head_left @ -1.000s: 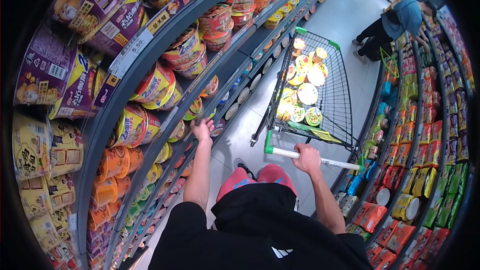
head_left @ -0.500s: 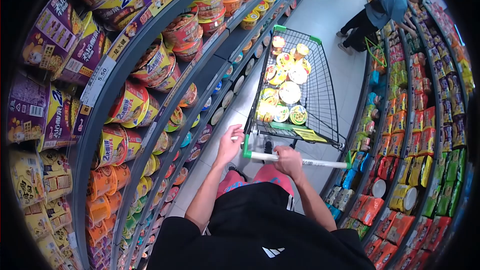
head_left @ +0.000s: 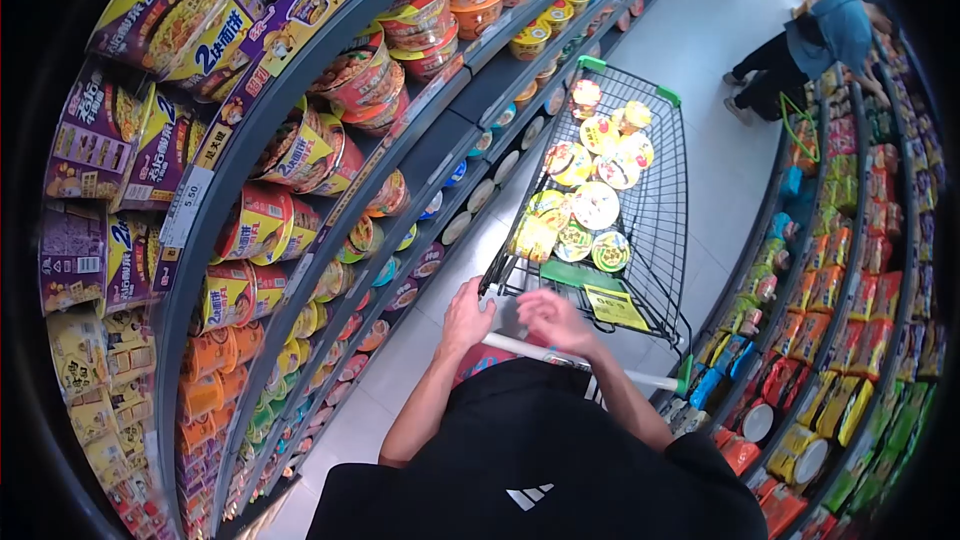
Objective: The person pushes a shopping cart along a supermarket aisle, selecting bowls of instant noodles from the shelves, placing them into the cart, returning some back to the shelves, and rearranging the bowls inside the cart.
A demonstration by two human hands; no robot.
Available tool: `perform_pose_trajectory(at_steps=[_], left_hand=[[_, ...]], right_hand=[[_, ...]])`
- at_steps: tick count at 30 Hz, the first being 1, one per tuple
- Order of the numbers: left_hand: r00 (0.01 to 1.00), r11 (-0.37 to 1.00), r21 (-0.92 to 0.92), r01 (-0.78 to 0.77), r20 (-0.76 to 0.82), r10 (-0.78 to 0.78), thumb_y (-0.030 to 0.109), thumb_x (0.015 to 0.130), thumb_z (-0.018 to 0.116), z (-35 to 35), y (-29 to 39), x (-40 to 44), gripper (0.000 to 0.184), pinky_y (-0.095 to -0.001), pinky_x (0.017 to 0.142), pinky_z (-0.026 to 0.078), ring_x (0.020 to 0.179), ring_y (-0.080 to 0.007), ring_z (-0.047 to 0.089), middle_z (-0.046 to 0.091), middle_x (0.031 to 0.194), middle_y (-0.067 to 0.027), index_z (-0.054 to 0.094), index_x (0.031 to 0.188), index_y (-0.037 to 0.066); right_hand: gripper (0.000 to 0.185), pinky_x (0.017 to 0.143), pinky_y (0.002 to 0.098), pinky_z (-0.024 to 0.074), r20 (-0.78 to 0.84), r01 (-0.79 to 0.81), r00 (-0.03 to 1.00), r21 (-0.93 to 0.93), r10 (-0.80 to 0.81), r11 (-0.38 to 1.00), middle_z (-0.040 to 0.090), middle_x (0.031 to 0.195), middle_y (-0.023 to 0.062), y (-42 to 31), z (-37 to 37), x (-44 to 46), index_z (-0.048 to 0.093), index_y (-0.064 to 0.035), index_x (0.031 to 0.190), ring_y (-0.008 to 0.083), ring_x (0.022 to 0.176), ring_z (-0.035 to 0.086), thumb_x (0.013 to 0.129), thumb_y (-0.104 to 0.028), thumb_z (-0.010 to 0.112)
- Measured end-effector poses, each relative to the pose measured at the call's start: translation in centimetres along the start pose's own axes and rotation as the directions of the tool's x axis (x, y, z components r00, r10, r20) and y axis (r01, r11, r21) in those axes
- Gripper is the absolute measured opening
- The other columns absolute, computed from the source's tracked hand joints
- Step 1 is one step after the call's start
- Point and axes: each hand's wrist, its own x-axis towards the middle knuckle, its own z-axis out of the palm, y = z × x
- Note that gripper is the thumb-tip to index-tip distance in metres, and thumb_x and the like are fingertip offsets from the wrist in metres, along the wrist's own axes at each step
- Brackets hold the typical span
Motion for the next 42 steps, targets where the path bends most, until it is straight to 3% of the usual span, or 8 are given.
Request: perform_pose_trajectory(at_steps=[5,6,8,14,22,26,38,42], left_hand=[[0.998,0.998,-0.019,0.065,0.010,-0.065,0.016,0.095,0.072,-1.0,2.1,-0.3,0.051,-0.0513,0.103,0.056,0.116,-0.0402,0.072,0.070,0.129,-0.0225,0.061,0.145,0.006],[0.998,0.997,-0.029,0.068,0.003,-0.067,0.016,0.095,0.071,-1.0,2.2,-0.3,0.052,-0.0508,0.103,0.056,0.116,-0.0396,0.072,0.070,0.130,-0.0227,0.060,0.145,0.006],[0.996,0.995,-0.056,0.084,-0.002,-0.084,0.015,0.096,0.071,-0.6,1.8,-0.1,0.052,-0.0487,0.103,0.057,0.116,-0.0392,0.072,0.070,0.131,-0.0222,0.061,0.146,0.006],[0.987,0.991,-0.069,0.114,-0.107,-0.121,0.016,0.097,0.068,0.7,0.8,-0.3,0.043,-0.0496,0.104,0.056,0.116,-0.0421,0.072,0.071,0.132,-0.0222,0.067,0.139,0.004],[0.972,0.979,-0.115,0.169,-0.144,-0.185,0.014,0.095,0.068,0.1,1.4,1.2,0.039,-0.0519,0.101,0.056,0.113,-0.0451,0.071,0.073,0.125,-0.0241,0.070,0.133,0.003],[0.979,0.994,-0.064,0.093,-0.178,-0.103,0.015,0.095,0.068,0.3,1.1,2.1,0.037,-0.0515,0.102,0.056,0.114,-0.0441,0.071,0.073,0.124,-0.0229,0.071,0.130,0.004],[0.989,1.000,-0.018,-0.019,-0.147,0.016,0.021,0.099,0.067,-0.7,1.5,4.2,0.040,-0.0508,0.107,0.054,0.118,-0.0438,0.069,0.071,0.130,-0.0214,0.068,0.136,0.005],[0.910,0.888,-0.358,-0.289,-0.391,0.138,0.016,0.105,0.067,-0.6,2.0,3.1,0.033,-0.0391,0.102,0.055,0.115,-0.0329,0.072,0.071,0.129,-0.0176,0.068,0.135,0.004]], right_hand=[[0.020,0.075,0.0284,0.0577,-0.295,0.106,0.937,-0.278,-0.189,0.955,0.073,0.099,0.0062,4.7,-7.3,9.6,0.069,0.0006,0.121,0.0136,0.086,0.072,0.102,-0.005,0.069],[0.036,0.085,0.0340,0.0590,-0.308,-0.098,0.951,-0.327,-0.008,0.940,0.073,0.112,0.0147,6.7,-9.4,12.2,0.067,-0.0022,0.127,0.0223,0.098,0.074,0.096,-0.018,0.077],[0.067,0.104,0.0463,0.0544,-0.336,-0.175,0.932,-0.750,-0.139,0.638,0.063,0.139,0.0211,11.0,-11.6,15.7,0.058,-0.0065,0.144,0.0333,0.127,0.066,0.089,-0.035,0.085],[0.117,0.115,0.0609,0.0438,-0.296,-0.311,0.950,-0.889,0.097,0.336,0.046,0.157,0.0191,13.0,-12.4,19.8,0.031,-0.0128,0.165,0.0422,0.149,0.043,0.074,-0.048,0.096],[0.109,0.108,0.0556,0.0523,-0.362,-0.325,0.931,-0.788,0.033,0.523,0.064,0.131,0.0310,9.7,-14.4,17.9,0.046,0.0024,0.148,0.0451,0.127,0.063,0.071,-0.059,0.093],[0.088,0.087,0.0405,0.0633,-0.352,-0.011,0.923,-0.427,-0.155,0.904,0.073,0.119,0.0224,1.1,-12.2,11.4,0.047,0.0056,0.144,0.0274,0.101,0.076,0.081,-0.029,0.097],[0.128,0.116,0.0403,0.0513,-0.415,0.269,0.731,-0.553,-0.541,0.788,0.057,0.146,0.0230,-1.6,-4.7,0.4,0.029,0.0080,0.163,0.0296,0.137,0.061,0.065,-0.021,0.105],[0.132,0.116,0.0413,0.0518,-0.402,0.350,0.767,-0.391,-0.500,0.851,0.058,0.147,0.0222,-1.2,-1.3,-0.3,0.027,0.0063,0.163,0.0281,0.137,0.062,0.064,-0.027,0.107]])
